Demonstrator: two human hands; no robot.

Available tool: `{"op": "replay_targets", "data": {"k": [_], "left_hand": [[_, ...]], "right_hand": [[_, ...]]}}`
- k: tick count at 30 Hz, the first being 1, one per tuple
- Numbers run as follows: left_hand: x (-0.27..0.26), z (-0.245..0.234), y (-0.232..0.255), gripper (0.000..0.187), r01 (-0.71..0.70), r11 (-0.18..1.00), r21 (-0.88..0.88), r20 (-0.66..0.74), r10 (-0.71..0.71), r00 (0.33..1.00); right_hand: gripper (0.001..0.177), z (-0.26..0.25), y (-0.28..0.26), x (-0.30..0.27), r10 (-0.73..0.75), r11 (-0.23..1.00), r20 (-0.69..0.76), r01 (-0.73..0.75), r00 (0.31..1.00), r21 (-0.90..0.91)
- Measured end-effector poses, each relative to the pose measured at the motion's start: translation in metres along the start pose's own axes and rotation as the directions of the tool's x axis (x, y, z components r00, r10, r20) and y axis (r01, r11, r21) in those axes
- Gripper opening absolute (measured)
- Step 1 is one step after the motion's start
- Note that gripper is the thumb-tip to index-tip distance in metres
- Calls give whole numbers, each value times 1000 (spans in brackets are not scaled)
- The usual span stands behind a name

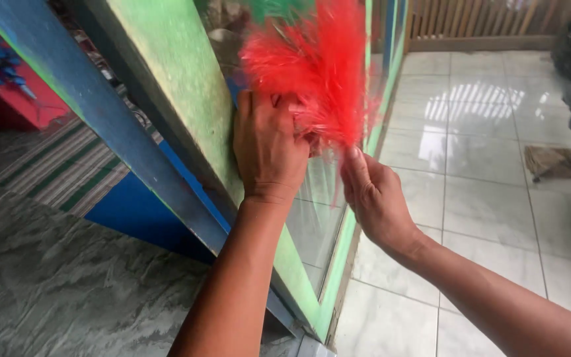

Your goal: Cleaning a glass door using a duster and a cloth.

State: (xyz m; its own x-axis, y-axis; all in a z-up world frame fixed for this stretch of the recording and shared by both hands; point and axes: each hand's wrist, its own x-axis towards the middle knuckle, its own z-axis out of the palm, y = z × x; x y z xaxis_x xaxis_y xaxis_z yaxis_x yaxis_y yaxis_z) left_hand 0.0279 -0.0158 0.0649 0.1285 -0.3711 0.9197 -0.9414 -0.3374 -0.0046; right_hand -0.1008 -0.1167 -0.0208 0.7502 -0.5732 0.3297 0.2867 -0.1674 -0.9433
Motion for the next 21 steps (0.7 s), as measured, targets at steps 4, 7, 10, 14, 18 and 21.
{"op": "replay_targets", "data": {"k": [4, 7, 10, 14, 18, 21], "left_hand": [[9, 17, -3, 40, 52, 993, 108, -7, -51, 999], [28, 26, -2, 36, 83, 977, 196, -23, -80, 997], [47, 32, -2, 38, 96, 964, 249, -56, -85, 995], [73, 31, -11, 44, 37, 930, 366, -207, 42, 977], [93, 38, -33, 34, -40, 849, 527, -212, 177, 961], [98, 43, -36, 32, -29, 792, 610, -184, 178, 967]], "right_hand": [[52, -30, 32, 44, 147, 989, 19, -146, 989, -11], [55, -44, 10, 69, 329, 944, -44, -330, 943, -26], [52, -52, 4, 78, 218, 974, 34, -219, 975, 54], [50, -62, 24, 105, -221, 962, 131, 238, 966, -133], [53, -67, 16, 153, -13, 992, 27, 16, 1000, -127], [52, -57, -16, 151, 95, 995, 76, -95, 993, -7]]}}
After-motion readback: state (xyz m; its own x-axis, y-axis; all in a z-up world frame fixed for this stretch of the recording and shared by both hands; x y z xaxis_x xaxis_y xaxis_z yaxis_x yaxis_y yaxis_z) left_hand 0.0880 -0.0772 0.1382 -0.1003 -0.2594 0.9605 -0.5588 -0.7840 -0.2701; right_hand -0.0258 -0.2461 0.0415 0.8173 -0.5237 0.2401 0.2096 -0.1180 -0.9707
